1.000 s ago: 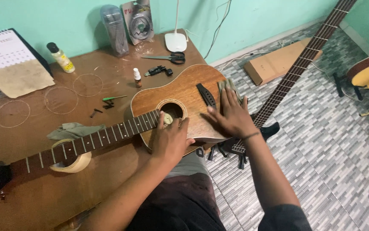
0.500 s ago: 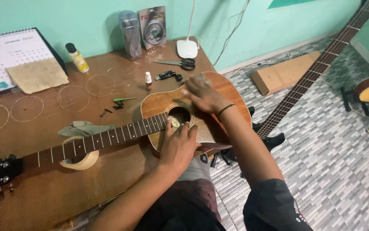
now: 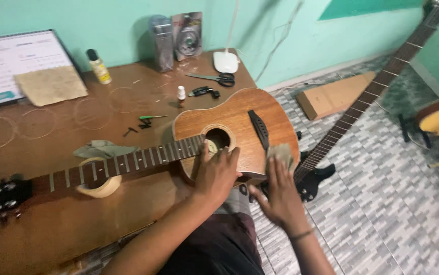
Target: Cleaning an acoustic guitar by wiping the body and neck with a cloth
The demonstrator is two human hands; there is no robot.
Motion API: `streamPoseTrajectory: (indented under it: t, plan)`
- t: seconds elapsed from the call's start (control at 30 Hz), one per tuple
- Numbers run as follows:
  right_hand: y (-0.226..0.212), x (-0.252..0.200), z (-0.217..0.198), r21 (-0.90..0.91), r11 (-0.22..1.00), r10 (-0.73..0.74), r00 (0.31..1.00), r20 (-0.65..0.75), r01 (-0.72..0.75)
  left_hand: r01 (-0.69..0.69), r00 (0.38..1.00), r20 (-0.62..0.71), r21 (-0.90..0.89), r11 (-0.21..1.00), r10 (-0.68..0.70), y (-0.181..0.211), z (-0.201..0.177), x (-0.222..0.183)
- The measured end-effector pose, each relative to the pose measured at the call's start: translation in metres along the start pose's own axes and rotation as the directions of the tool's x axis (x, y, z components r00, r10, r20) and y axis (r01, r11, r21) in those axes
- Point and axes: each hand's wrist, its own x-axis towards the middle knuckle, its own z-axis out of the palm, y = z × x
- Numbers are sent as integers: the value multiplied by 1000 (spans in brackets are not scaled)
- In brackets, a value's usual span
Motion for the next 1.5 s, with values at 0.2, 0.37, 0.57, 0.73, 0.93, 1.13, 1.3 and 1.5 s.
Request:
streamPoseTrajectory:
  t: [0.2,0.37,0.57,0.73,0.93,1.13,1.3,1.5]
  plan:
    - [-58,-9,23,-18,921,-390,919,-60,390,137,990,7,-298,945,-141,-62,-44,-21]
    - [-106,18,30,12,835,-549,834,-50,551,445,874,193,54,894,-447,-126,-97,-67]
    - [-142,58,35,81,754,-650,758,-53,652,519,849,125,-5,855,-514,-151,-94,-80]
    - [-124,45,37,-22,768,-639,764,-82,640,530,837,160,5,848,-524,-156,-88,-74]
    - [-131,89,14,-73,935,-333,930,158,347,450,872,208,14,893,-443,-198,-20,-82]
    - [-155,141,18,-85,952,-271,939,214,294,451,861,226,75,889,-456,-197,-34,-73]
    - [-175,90,23,-157,912,-354,920,166,379,445,868,221,52,894,-444,-190,-44,-75]
    - [-176,71,11,-92,941,-296,923,247,326,414,871,257,76,907,-419,-196,-36,-74]
